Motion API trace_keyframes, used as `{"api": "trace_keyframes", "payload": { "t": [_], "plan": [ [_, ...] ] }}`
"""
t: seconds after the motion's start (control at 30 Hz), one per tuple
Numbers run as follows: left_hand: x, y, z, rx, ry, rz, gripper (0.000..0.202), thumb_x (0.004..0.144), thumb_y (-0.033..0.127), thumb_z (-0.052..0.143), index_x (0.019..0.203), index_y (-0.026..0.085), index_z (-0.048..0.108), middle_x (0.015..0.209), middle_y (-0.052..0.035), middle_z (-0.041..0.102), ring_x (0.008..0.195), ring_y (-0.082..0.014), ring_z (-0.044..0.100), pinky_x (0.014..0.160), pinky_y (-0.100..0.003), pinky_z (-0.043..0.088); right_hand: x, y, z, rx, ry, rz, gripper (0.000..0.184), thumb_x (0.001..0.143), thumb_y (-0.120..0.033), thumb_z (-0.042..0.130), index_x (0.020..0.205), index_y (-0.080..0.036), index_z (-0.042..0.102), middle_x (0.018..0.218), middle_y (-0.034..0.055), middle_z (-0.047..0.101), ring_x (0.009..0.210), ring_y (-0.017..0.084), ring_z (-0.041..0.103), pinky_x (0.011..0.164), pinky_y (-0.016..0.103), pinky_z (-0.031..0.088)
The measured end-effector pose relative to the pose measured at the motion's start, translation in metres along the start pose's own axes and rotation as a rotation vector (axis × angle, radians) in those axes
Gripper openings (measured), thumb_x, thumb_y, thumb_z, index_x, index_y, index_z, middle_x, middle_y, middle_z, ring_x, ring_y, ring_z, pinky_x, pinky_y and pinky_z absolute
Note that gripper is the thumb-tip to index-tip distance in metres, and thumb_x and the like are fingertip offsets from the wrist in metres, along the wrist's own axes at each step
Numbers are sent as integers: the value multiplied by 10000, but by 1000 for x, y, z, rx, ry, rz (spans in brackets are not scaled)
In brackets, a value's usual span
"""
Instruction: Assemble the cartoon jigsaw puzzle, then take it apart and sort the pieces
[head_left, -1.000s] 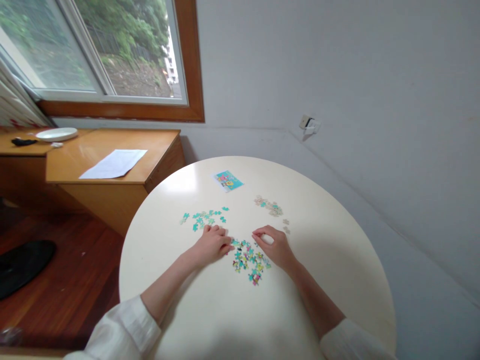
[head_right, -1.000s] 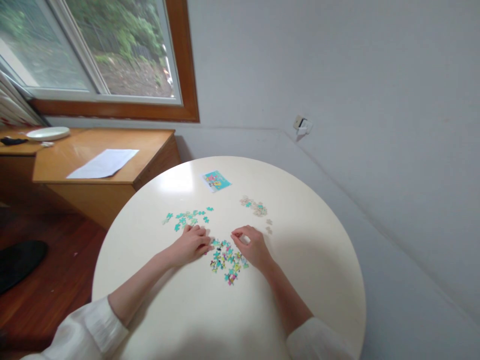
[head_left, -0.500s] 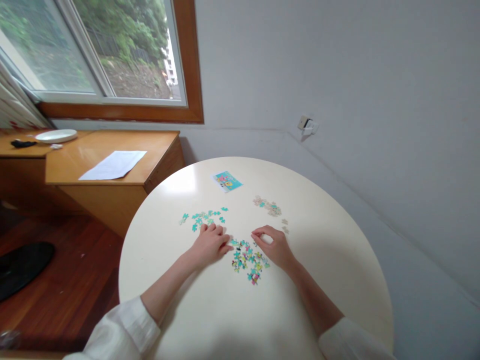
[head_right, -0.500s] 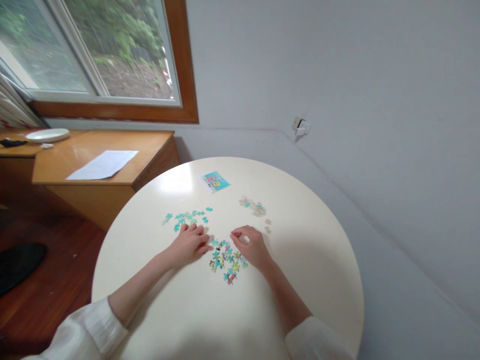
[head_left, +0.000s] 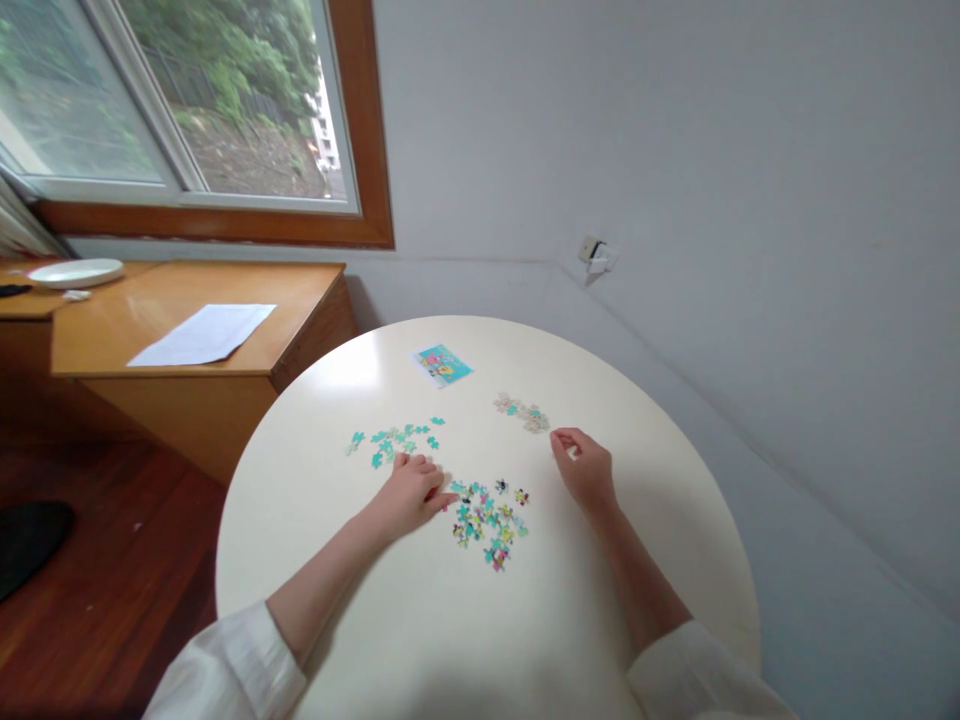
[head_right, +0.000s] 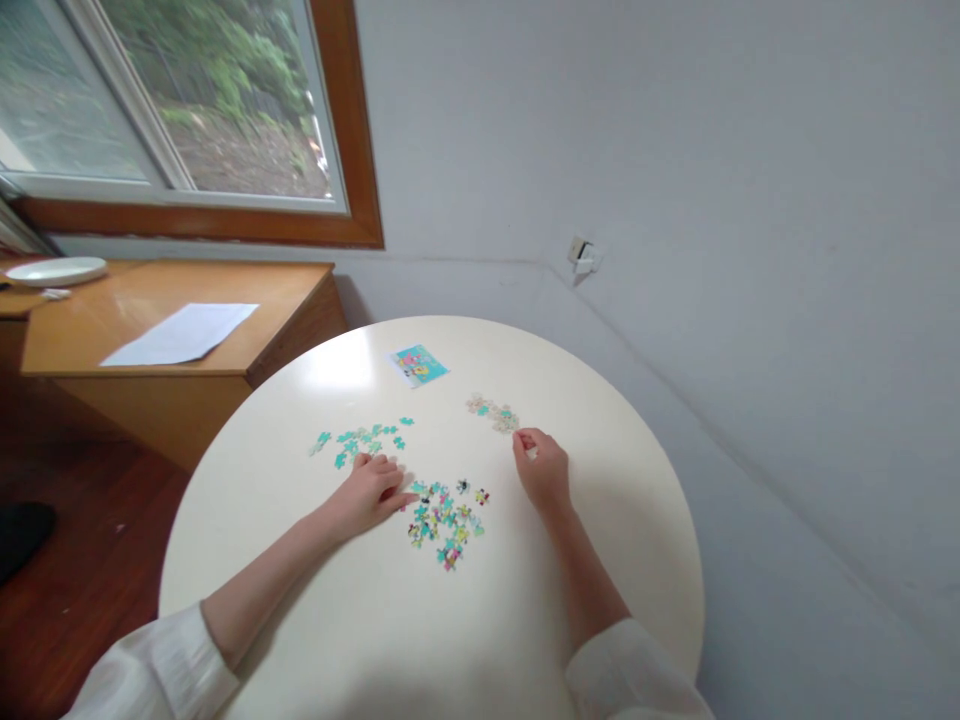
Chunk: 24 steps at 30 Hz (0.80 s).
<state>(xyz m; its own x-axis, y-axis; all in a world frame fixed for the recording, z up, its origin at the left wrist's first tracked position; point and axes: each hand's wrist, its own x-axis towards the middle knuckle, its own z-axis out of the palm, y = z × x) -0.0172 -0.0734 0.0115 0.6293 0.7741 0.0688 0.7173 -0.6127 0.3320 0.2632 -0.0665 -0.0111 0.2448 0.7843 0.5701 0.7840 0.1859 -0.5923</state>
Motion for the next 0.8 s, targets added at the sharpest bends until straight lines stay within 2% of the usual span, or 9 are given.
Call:
{"api": "trace_keyframes", "payload": {
  "t": [0.1,0.23,0.37,0.5,0.8],
  "plan": [
    [1,5,4,-27,26,19,372,898,347,371,602,163,501,683,-43,586,752,-170,478,750,-356,242,5,26,-4,-78,-56,113,215,743,-356,501,748,-171,611,652,39,629,590,169,577,612,312,465],
    [1,4,2,-67,67,-47,378,900,310,330,592,165,495,658,-34,577,717,-158,474,745,-350,247,3,39,-3,-119,-126,132,259,668,-410,590,767,-172,614,686,30,601,613,165,555,591,300,448],
    [0,-4,-1,-96,124,-109,405,906,326,296,566,168,447,628,-26,552,672,-149,461,736,-344,256,1,36,-4,-120,-201,117,230,630,-387,627,733,-182,608,714,23,587,657,169,546,634,308,444],
    [1,-7,0,-122,163,-133,411,905,340,290,555,170,422,621,-21,541,643,-141,452,731,-343,263,3,32,-7,-109,-276,168,160,608,-342,632,642,-188,607,689,16,572,650,162,539,646,304,437],
    [2,-6,2,-131,161,-160,406,898,348,274,553,172,396,594,-12,520,630,-134,447,739,-330,278,4,20,-10,1,-308,200,94,603,-290,589,603,-198,567,594,-14,586,559,142,536,570,273,429]
  ]
}}
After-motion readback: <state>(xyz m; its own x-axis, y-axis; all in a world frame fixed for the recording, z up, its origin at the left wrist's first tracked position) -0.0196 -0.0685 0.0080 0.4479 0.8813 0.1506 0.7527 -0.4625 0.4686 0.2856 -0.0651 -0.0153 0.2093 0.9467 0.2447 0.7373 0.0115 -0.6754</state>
